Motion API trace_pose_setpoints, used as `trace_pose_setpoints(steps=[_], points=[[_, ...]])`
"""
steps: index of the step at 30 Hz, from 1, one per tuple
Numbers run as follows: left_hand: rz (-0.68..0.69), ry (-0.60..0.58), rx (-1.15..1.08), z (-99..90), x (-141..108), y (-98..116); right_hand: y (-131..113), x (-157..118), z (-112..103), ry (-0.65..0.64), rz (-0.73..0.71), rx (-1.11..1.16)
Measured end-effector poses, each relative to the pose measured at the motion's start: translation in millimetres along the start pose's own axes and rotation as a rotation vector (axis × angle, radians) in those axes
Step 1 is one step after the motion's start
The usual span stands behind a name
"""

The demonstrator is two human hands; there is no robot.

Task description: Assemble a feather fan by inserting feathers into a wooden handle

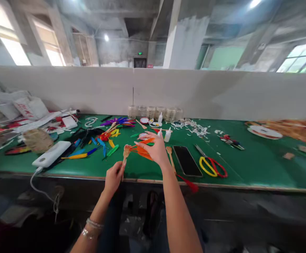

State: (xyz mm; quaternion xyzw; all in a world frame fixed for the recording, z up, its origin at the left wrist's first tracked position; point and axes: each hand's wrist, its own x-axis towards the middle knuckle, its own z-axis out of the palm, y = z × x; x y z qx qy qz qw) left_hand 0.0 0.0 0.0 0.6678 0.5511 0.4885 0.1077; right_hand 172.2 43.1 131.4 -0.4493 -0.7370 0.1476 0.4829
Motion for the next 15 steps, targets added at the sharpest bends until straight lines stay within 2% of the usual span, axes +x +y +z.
trace_pose_setpoints(steps=[15], points=[[-0.045, -0.013, -0.065, -2.2, -2.1, 1.2, -0.6, 0.3, -1.0, 0.002, -0.009, -0.014]])
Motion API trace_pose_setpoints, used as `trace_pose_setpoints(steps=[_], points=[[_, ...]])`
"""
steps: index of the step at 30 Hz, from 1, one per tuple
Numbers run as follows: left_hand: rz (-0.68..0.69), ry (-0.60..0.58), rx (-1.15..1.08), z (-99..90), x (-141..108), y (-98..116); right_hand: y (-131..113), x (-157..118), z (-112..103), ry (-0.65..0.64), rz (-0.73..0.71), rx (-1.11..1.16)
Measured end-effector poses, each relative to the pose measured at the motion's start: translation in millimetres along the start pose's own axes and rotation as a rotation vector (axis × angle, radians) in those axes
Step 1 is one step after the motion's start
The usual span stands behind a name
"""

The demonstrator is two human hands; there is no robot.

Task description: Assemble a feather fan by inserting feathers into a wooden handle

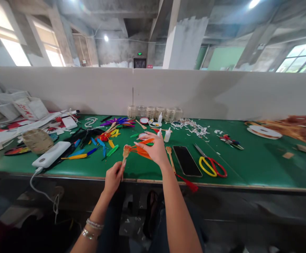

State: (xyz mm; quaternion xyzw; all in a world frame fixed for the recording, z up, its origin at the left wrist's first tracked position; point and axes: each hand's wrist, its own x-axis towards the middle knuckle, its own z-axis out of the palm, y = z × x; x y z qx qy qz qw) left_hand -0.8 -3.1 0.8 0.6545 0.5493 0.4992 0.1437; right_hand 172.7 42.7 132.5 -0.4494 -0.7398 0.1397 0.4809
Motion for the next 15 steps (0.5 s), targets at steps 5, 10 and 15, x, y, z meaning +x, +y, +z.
trace_pose_setpoints(steps=[5, 10, 15], points=[[0.006, 0.011, 0.004, 0.7, 0.0, 0.0, 0.3, 0.0, 0.0, -0.010, -0.011, -0.004], [-0.012, -0.003, -0.001, 0.8, 0.5, 0.2, 0.9, -0.4, -0.1, -0.004, 0.011, 0.014], [-0.032, -0.017, -0.012, 0.1, 0.8, 0.0, 2.2, -1.4, -2.4, -0.057, 0.037, 0.044]])
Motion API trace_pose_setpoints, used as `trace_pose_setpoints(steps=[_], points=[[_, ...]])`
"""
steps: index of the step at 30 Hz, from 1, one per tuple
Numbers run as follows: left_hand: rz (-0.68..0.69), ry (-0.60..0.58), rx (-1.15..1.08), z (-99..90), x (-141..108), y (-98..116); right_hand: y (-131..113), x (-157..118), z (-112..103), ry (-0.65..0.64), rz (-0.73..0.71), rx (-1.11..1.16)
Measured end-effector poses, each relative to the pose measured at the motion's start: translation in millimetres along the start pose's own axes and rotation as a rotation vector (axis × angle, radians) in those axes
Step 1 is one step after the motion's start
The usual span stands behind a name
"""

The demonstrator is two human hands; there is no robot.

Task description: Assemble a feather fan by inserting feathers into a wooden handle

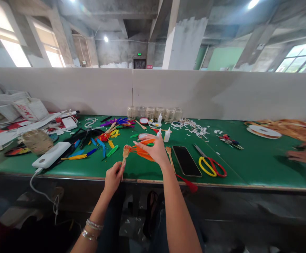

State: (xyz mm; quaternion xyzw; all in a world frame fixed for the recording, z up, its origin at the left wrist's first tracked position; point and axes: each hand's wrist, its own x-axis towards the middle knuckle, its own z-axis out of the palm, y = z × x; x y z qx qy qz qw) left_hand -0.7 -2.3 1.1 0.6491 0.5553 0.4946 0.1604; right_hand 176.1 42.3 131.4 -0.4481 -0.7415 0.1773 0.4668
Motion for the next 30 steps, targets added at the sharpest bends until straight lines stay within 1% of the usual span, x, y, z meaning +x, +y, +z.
trace_pose_setpoints(steps=[12, 17, 30], points=[[0.002, 0.003, 0.009, 0.8, -0.3, -0.7, -0.9, 1.3, 1.7, 0.036, -0.046, -0.052], [0.003, -0.004, 0.008, 0.5, -0.8, -0.4, -3.4, 0.1, 1.8, 0.061, -0.030, -0.053], [0.010, 0.013, 0.022, 0.0, -0.6, 1.1, -3.2, 0.3, 2.8, 0.046, -0.043, -0.068]])
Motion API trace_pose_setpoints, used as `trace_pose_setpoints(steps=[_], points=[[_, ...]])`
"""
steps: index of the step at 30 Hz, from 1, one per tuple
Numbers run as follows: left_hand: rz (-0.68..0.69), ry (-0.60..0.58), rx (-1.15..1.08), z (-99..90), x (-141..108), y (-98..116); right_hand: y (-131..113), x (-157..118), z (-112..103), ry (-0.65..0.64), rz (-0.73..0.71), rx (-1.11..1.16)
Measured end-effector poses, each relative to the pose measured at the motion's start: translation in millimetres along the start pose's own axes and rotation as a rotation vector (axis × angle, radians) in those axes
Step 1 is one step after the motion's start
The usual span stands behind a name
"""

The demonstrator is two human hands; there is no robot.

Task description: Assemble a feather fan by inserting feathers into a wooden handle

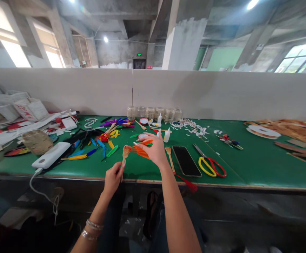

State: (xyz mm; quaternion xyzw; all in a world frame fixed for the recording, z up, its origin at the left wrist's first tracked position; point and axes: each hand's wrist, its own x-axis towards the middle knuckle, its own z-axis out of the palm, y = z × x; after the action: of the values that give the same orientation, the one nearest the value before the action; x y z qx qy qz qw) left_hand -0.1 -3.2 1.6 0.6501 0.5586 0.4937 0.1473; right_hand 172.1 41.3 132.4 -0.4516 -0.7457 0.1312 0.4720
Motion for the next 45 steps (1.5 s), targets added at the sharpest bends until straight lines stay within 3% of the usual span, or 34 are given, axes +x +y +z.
trace_pose_setpoints(steps=[11, 15, 18, 23, 31, 45], points=[[-0.024, -0.019, -0.005, -1.7, 0, 3, 9, 0, -12, -0.030, 0.089, 0.115], [-0.034, -0.036, -0.021, -2.5, 0, 4, 5, 0, -11, 0.004, 0.057, 0.100], [-0.028, -0.012, -0.016, -2.1, 1, 4, 5, -1, -14, 0.016, 0.112, 0.161], [-0.028, 0.016, -0.023, -1.1, 1, 3, 14, -5, -31, -0.205, 0.276, 0.155], [-0.047, 0.008, -0.046, -2.8, 1, 5, 20, -10, -49, -0.361, 0.280, 0.125], [-0.016, 0.004, -0.026, -1.9, 1, 3, 16, -8, -43, -0.248, 0.217, 0.203]])
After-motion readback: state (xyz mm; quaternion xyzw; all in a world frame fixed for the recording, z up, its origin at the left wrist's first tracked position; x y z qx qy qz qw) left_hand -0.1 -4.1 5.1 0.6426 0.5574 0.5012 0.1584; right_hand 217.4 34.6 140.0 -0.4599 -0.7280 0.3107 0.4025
